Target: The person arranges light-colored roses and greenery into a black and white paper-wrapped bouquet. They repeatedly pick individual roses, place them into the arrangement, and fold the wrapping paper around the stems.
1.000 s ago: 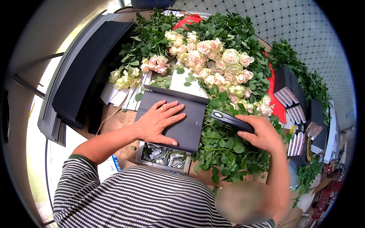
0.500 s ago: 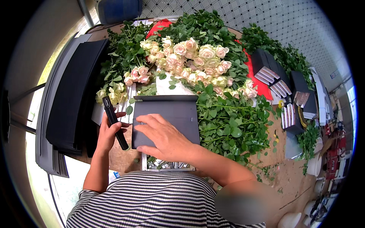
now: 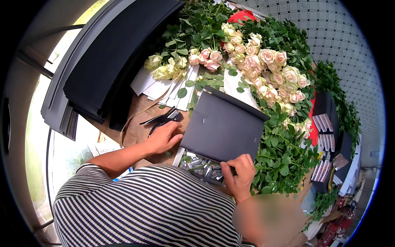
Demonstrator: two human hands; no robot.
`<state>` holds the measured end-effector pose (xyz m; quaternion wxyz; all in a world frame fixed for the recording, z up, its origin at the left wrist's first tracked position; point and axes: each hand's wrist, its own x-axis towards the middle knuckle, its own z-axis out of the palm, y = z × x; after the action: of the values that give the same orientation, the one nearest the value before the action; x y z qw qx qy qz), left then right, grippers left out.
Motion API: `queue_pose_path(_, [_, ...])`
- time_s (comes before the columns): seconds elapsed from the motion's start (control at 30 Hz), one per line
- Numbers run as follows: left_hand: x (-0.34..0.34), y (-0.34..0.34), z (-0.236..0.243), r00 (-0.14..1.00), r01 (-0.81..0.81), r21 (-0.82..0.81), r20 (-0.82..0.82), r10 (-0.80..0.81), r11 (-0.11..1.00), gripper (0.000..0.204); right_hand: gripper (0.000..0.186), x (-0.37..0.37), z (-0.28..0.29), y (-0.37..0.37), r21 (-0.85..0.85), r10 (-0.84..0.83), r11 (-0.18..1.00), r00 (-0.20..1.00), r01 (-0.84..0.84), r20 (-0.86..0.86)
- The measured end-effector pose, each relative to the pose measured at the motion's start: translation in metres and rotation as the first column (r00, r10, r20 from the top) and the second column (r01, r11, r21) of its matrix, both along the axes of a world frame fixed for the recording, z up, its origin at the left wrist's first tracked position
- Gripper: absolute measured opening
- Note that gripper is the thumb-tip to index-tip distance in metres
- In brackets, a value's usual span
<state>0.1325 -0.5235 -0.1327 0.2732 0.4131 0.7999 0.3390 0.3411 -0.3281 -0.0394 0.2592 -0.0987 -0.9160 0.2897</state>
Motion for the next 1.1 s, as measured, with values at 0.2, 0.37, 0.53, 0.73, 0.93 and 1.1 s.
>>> queue_pose_path(0.2, [0.01,0.017,-0.03,0.895,-0.025,0.04,0.446,0.005,0.999,0.069,0.018,-0.002,-0.002,0.003,-0.032,-0.051,0.998,0.998,0.05,-0.046])
queue_pose_path(0.37, [0.011,0.027,-0.014,0.654,-0.286,0.115,0.749,0.107,0.951,0.077,0.014,0.012,0.004,0.005,-0.169,-0.108,0.983,0.972,0.074,-0.207])
queue_pose_path(0.53, [0.013,0.05,-0.005,0.365,-0.325,0.192,0.929,-0.065,0.926,0.074,0.039,0.079,-0.053,-0.021,-0.898,-0.47,0.384,0.882,0.215,0.01])
queue_pose_path(0.73, [0.022,0.078,0.067,0.497,-0.237,0.326,0.85,-0.174,0.915,0.112,0.093,0.051,-0.062,0.017,-0.95,-0.645,-0.305,0.747,-0.062,0.158])
queue_pose_path(0.93, [0.021,0.082,0.09,0.536,-0.219,0.388,0.814,-0.222,0.895,0.104,0.098,0.047,-0.034,0.032,-0.961,-0.664,-0.232,0.746,-0.148,0.045])
queue_pose_path(1.1, [0.024,0.085,0.108,0.498,-0.197,0.416,0.822,-0.275,0.888,0.105,0.098,0.047,-0.021,0.031,-0.958,-0.714,-0.231,0.698,-0.17,0.049])
